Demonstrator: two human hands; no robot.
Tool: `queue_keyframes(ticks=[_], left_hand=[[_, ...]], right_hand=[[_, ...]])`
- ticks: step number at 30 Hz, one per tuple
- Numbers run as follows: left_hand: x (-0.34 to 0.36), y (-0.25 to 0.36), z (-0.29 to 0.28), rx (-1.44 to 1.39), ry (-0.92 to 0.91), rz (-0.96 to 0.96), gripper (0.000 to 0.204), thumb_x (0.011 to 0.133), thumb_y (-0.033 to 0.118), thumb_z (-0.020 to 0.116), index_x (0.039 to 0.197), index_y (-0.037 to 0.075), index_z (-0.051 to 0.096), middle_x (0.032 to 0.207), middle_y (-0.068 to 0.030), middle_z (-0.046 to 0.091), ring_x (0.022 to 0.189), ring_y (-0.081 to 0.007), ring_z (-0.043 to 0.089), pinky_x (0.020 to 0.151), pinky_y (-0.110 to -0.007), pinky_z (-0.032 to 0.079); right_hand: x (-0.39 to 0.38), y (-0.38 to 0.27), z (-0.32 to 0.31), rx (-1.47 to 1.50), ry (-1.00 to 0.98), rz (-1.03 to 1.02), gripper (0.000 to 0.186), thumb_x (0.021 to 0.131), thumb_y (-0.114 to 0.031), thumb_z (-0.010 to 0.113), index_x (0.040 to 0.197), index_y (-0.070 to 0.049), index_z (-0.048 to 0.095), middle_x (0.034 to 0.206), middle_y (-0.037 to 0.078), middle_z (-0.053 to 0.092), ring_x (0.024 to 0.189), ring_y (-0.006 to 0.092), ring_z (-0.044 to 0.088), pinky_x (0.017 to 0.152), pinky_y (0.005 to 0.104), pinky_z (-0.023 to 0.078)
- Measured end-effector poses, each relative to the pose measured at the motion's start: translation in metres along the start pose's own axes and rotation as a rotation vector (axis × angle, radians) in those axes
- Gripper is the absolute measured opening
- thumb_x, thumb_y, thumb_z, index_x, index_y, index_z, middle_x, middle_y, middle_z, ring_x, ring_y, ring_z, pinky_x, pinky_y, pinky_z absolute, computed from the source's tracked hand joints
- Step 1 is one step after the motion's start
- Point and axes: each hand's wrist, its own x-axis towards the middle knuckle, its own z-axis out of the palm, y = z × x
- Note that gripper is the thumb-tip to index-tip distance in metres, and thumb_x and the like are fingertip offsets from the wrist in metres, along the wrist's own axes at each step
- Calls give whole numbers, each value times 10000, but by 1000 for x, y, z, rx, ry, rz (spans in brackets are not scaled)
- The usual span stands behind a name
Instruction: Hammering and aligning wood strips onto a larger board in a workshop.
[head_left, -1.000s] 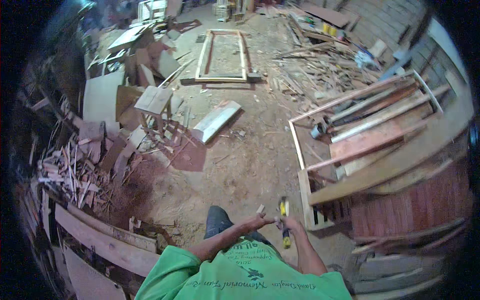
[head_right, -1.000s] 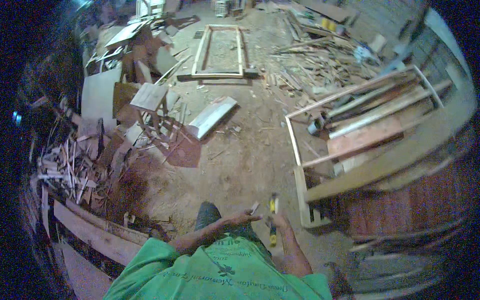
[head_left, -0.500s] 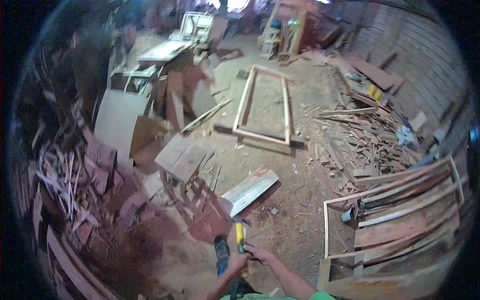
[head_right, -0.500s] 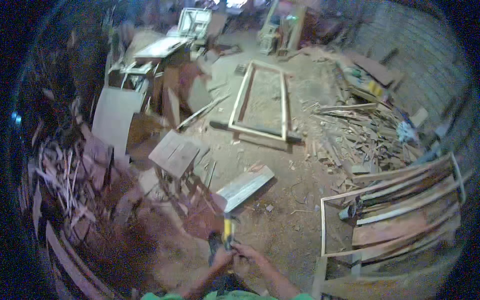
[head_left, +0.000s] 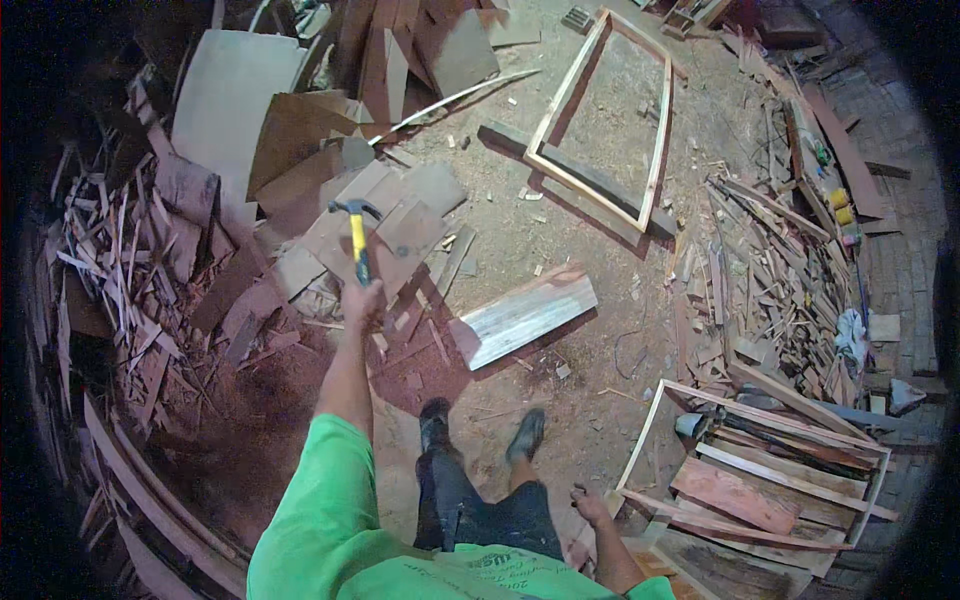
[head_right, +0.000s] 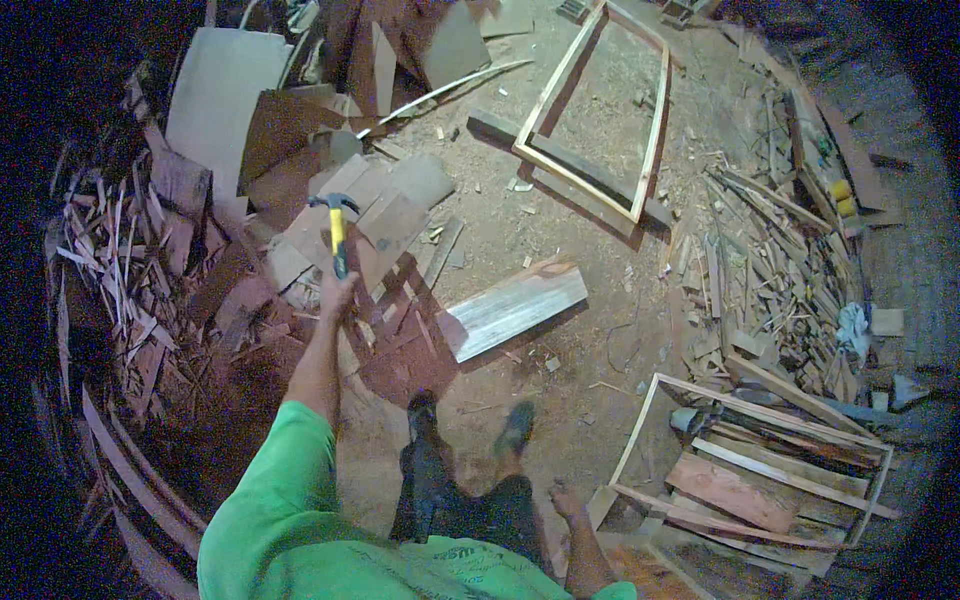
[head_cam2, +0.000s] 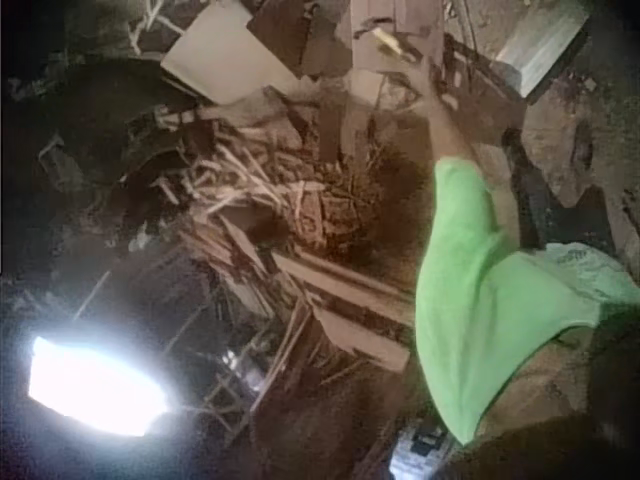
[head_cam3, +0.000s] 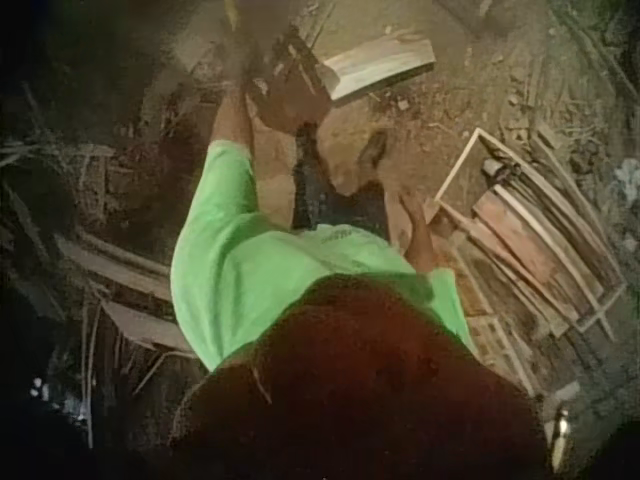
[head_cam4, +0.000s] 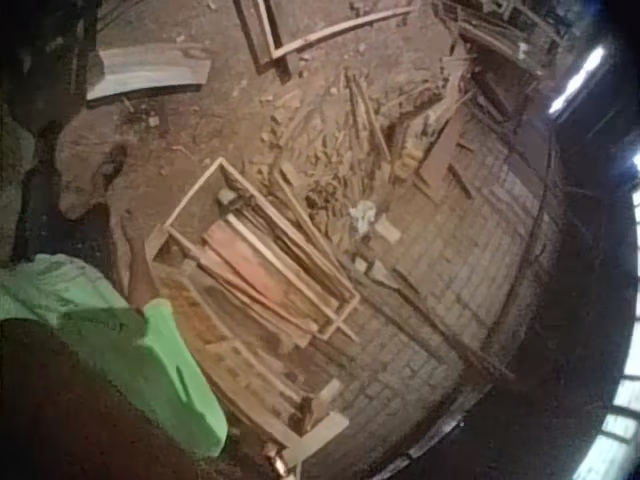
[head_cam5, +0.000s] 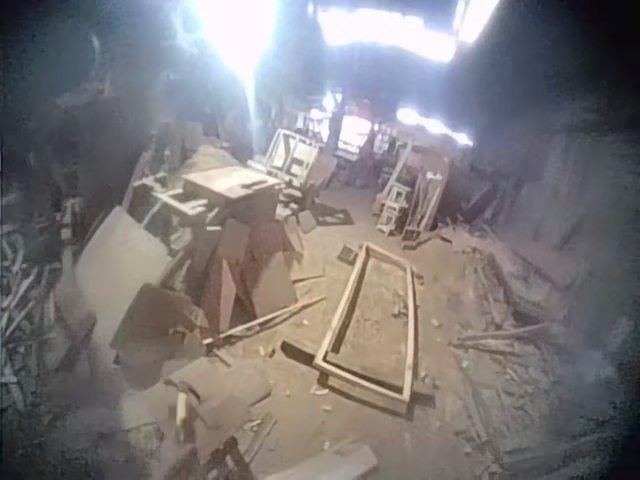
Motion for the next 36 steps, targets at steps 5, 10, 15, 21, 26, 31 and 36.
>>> queue_keyframes(ticks=[5, 10, 15, 21, 26, 31, 36], left_hand=[[35, -11, 20, 409, 221, 36, 605, 822, 505, 749, 1117, -18, 681, 988, -248, 712, 941, -431, 699, 835, -526, 538], [34, -23, 56, 731, 472, 163, 574, 910, 403, 691, 1297, -11, 600, 1275, -286, 607, 1113, -466, 620, 950, -543, 503], [48, -31, 76, 862, 442, 67, 565, 920, 302, 694, 1307, -88, 561, 1081, -311, 603, 995, -489, 578, 879, -542, 460], [-1, -22, 174, 1053, 755, 402, 602, 950, 353, 722, 1412, 10, 546, 1382, -246, 571, 1300, -421, 482, 1081, -535, 401], [-56, -107, 348, 567, -28, 170, 582, 981, 352, 688, 1410, -11, 538, 1379, -254, 582, 1207, -371, 578, 1063, -488, 432], [-30, -270, 469, 2, -274, -732, 623, 982, 526, 624, 1195, -59, 652, 1094, -164, 695, 976, -258, 652, 900, -368, 497], [-15, -332, 522, -251, -231, -819, 727, 924, 583, 669, 1248, -68, 654, 1158, -135, 692, 1015, -263, 653, 931, -364, 491]], right_hand=[[69, 35, -60, -18, -41, 134, 552, 970, -334, 660, 1410, -20, 547, 986, 107, 705, 819, 215, 664, 740, 380, 547], [173, -46, -121, 75, -47, 148, 540, 986, -380, 657, 1371, -9, 579, 942, 94, 682, 766, 198, 625, 717, 371, 542], [369, -84, -178, -135, -315, 30, 492, 974, -360, 646, 1310, -3, 615, 1004, 151, 680, 850, 262, 630, 774, 414, 540], [651, -1, -214, -509, -127, -73, 512, 920, -356, 668, 1280, 6, 630, 1135, 242, 682, 1029, 390, 653, 882, 478, 535], [813, -28, -248, -645, 44, -169, 763, 930, -485, 688, 1448, 44, 507, 1334, 260, 629, 1229, 360, 612, 1023, 447, 491], [886, -109, -216, -84, -120, -136, 862, 955, -623, 627, 1490, 34, 466, 1488, 170, 526, 1338, 278, 514, 1133, 412, 393], [880, -143, -182, 256, -141, -12, 840, 982, -645, 561, 1518, -7, 451, 1547, 143, 462, 1397, 270, 461, 1161, 421, 370]])
